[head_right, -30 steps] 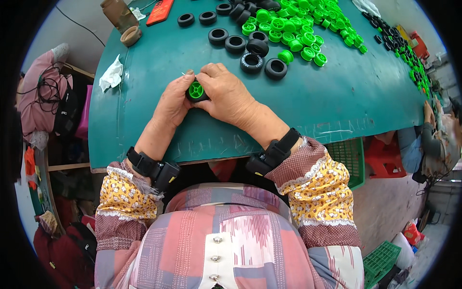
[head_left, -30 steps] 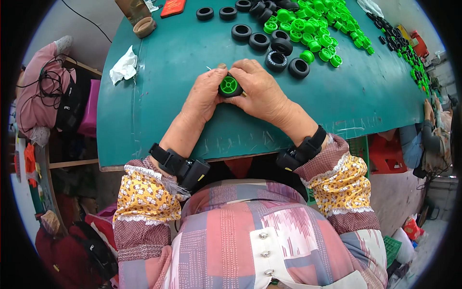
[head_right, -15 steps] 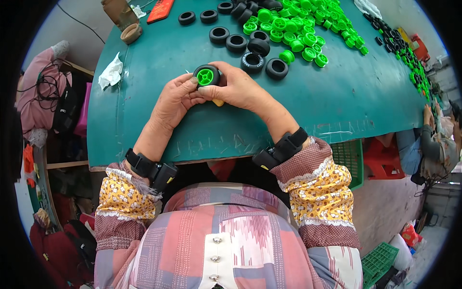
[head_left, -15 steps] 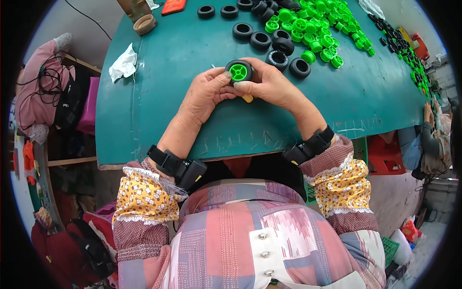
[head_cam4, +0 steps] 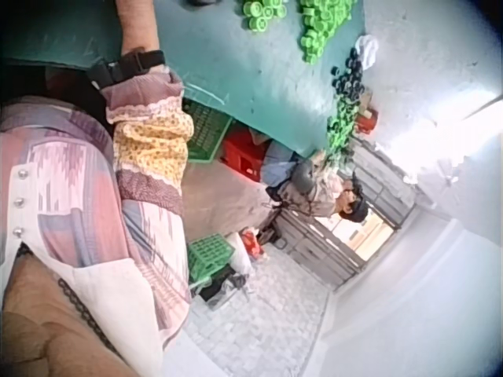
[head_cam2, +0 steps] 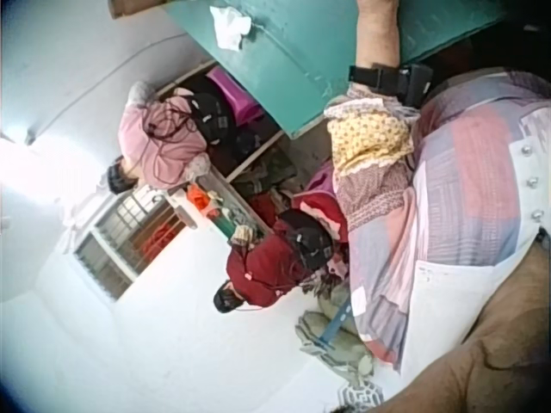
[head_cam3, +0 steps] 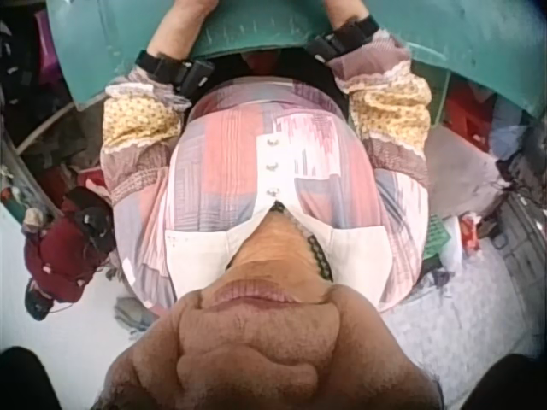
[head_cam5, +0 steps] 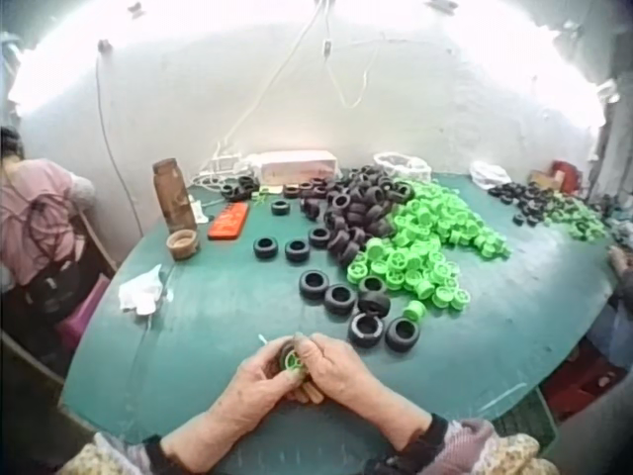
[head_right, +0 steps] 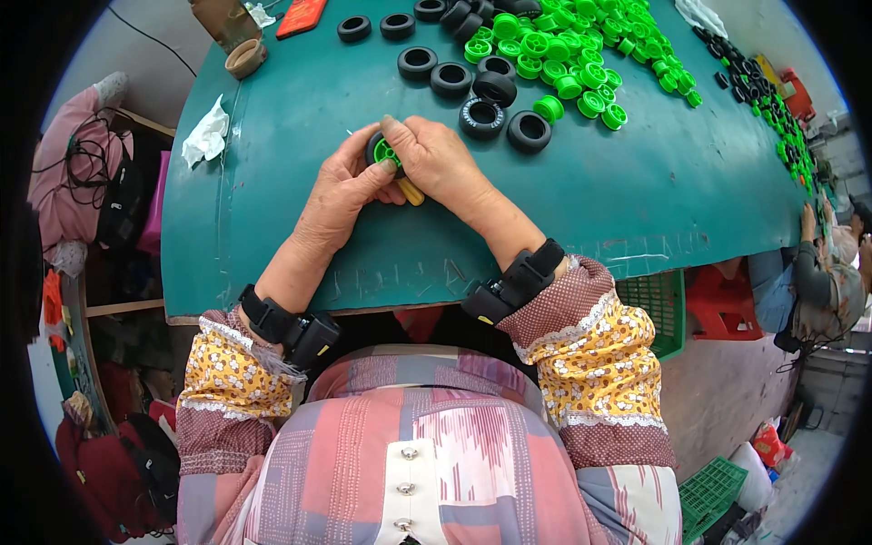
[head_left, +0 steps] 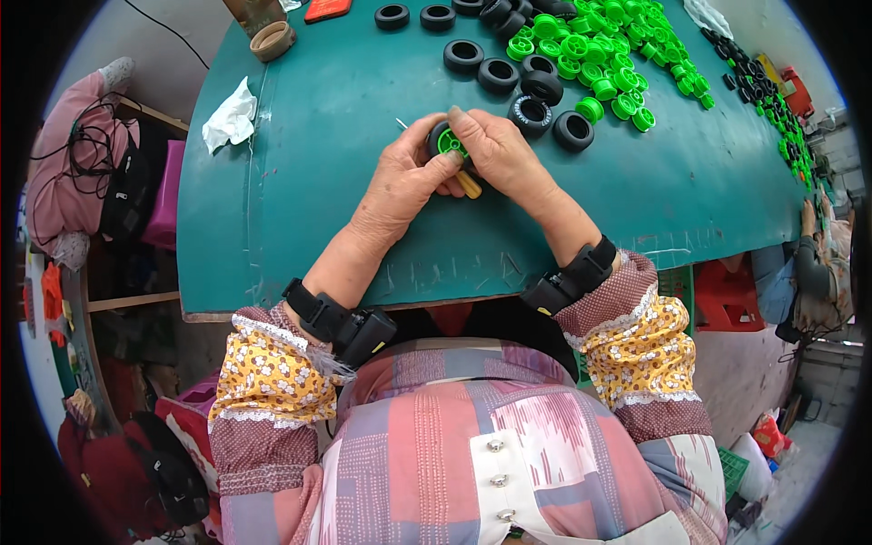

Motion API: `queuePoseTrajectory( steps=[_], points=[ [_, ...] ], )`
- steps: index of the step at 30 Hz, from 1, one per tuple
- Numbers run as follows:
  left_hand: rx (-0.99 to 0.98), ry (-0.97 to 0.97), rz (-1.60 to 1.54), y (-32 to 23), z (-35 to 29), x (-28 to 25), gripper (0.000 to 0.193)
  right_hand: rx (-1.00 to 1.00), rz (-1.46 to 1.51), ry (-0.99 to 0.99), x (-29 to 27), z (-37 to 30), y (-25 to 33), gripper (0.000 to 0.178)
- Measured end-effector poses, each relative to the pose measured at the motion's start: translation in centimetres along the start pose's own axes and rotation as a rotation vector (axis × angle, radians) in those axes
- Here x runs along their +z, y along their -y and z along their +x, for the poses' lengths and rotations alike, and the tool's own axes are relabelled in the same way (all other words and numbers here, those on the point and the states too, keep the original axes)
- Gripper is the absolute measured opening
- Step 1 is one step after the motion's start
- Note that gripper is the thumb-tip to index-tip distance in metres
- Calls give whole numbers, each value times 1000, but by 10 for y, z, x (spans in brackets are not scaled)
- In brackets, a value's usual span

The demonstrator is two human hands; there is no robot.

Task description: Assembling toy wheels by fitting green plastic hubs into black rubber tires using hands and a small tool for leverage.

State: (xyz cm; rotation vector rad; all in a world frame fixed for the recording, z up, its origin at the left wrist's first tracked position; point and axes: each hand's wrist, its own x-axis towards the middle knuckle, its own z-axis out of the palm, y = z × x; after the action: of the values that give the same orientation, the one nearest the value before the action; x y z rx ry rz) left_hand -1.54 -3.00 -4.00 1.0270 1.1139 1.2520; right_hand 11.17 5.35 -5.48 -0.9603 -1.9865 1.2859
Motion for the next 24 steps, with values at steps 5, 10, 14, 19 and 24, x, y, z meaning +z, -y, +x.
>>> queuePoseTrajectory(
  steps=[5,10,14,19,24],
  points=[
    [20,68,-55,3,2,-6,50,61,258,6,2,-2,2,53],
    [29,-1,-135,5,2,-7,46,345,634,195,-18,-3,10,47],
    [22,-43,-147,9,5,-7,44,217,357,184,-19,-7,10,41],
    [-74,-9,-219,1,4,-8,41,228,325,203,-19,-7,7,35],
    [-125,-7,-193,0,6,-9,36,79,317,267,-19,-12,16,34]
  ],
)
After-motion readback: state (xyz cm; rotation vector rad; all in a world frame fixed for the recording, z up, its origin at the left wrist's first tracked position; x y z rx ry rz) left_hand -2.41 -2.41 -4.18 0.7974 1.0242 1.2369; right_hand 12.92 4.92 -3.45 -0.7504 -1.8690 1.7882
